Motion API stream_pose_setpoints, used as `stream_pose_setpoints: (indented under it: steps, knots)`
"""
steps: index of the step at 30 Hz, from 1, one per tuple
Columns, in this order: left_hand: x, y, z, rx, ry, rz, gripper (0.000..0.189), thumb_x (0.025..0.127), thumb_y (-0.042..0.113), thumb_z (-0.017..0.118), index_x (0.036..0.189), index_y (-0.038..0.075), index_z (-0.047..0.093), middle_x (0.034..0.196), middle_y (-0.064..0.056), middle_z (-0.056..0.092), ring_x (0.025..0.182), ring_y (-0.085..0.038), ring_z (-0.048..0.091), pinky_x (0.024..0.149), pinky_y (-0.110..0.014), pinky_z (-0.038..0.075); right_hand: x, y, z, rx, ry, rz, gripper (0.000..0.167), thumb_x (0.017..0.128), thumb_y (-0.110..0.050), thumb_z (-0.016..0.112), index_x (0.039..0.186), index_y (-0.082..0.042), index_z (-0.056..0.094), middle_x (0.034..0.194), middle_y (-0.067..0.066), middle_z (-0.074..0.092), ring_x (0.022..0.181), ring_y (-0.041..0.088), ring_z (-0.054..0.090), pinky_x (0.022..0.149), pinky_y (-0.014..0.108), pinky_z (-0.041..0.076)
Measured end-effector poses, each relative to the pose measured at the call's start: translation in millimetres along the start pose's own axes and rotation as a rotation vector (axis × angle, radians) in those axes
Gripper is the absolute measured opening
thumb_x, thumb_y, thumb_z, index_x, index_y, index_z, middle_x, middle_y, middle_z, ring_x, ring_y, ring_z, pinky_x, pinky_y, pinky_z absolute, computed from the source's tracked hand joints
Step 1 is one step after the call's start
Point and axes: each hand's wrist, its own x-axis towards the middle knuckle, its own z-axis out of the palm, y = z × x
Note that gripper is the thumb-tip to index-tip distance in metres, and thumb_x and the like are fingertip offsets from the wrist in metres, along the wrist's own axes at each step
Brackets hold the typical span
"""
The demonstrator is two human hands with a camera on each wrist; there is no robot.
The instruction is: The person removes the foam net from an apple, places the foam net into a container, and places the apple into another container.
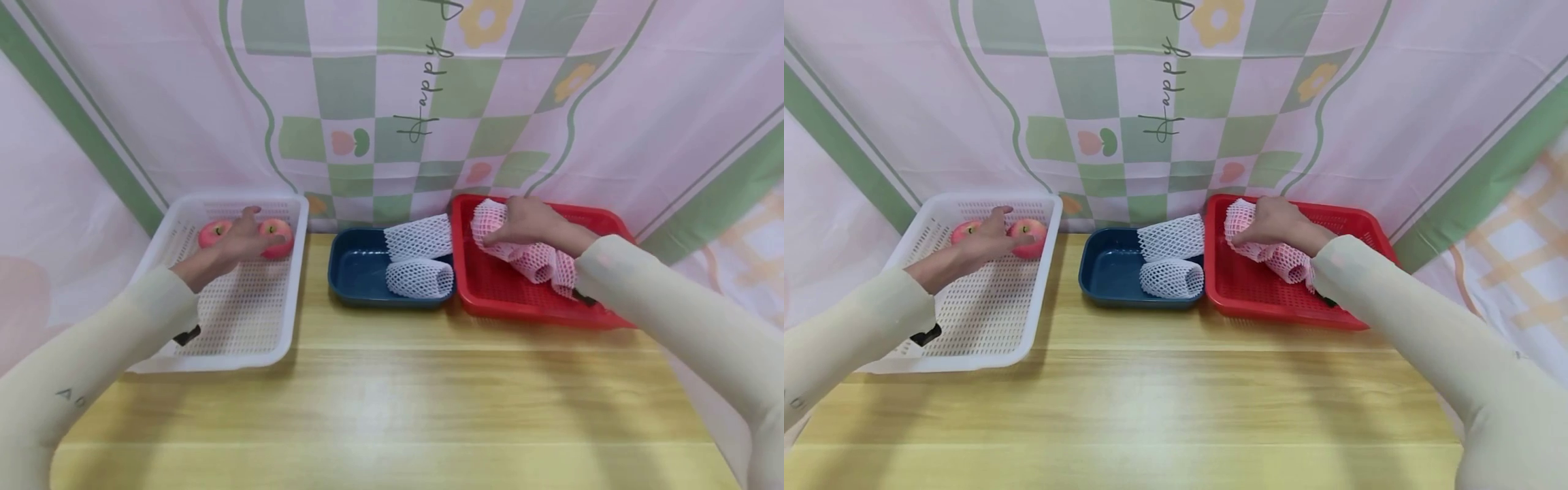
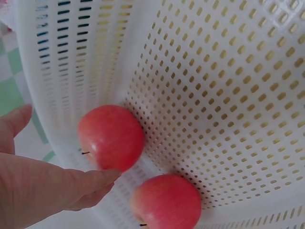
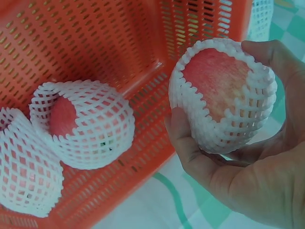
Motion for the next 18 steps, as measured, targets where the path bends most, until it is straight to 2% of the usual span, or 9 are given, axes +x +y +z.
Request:
stream_pose_setpoints:
  steps: [3, 7, 12, 18]
  knots:
    - [-5.2, 4.6, 1.3, 0.010, -0.005, 0.025, 0.101, 0.105, 0.028, 0.065, 0.165, -0.003, -0.010, 0.169, -0.037, 0.008, 0.158, -0.052, 0.010, 0.127, -0.066, 0.017, -8.2, -2, -1, 0.004, 0.010, -0.026, 0.073, 0.078, -0.045, 0.090, 0.122, 0.000, 0.055, 0.098, 0.019, 0.065, 0.081, 0.031, 0.064, 0.065, 0.038, 0.061]
    - [-12.1, 8.3, 3.6, 0.001, -0.011, 0.073, 0.104, 0.102, 0.027, 0.070, 0.166, -0.002, -0.007, 0.168, -0.038, 0.014, 0.158, -0.051, 0.013, 0.127, -0.066, 0.019, -18.9, -10, -2, -0.006, 0.019, -0.052, 0.080, 0.074, -0.045, 0.094, 0.128, 0.000, 0.055, 0.106, 0.020, 0.068, 0.086, 0.032, 0.067, 0.072, 0.048, 0.066]
    - [-20.8, 12.9, 5.5, -0.004, -0.027, 0.130, 0.109, 0.098, 0.028, 0.073, 0.166, -0.001, -0.006, 0.168, -0.038, 0.015, 0.158, -0.049, 0.015, 0.126, -0.066, 0.021, -29.5, -22, -5, -0.040, 0.028, -0.078, 0.088, 0.072, -0.046, 0.094, 0.134, 0.002, 0.053, 0.115, 0.024, 0.067, 0.096, 0.037, 0.066, 0.081, 0.056, 0.064]
    - [-31.4, 18.9, 5.5, 0.015, -0.044, 0.144, 0.109, 0.099, 0.032, 0.073, 0.167, 0.001, -0.006, 0.170, -0.034, 0.011, 0.158, -0.048, 0.015, 0.125, -0.069, 0.022, -41.7, -35, -8, -0.054, 0.036, -0.105, 0.094, 0.073, -0.048, 0.093, 0.140, 0.002, 0.049, 0.121, 0.026, 0.065, 0.102, 0.039, 0.065, 0.084, 0.059, 0.063]
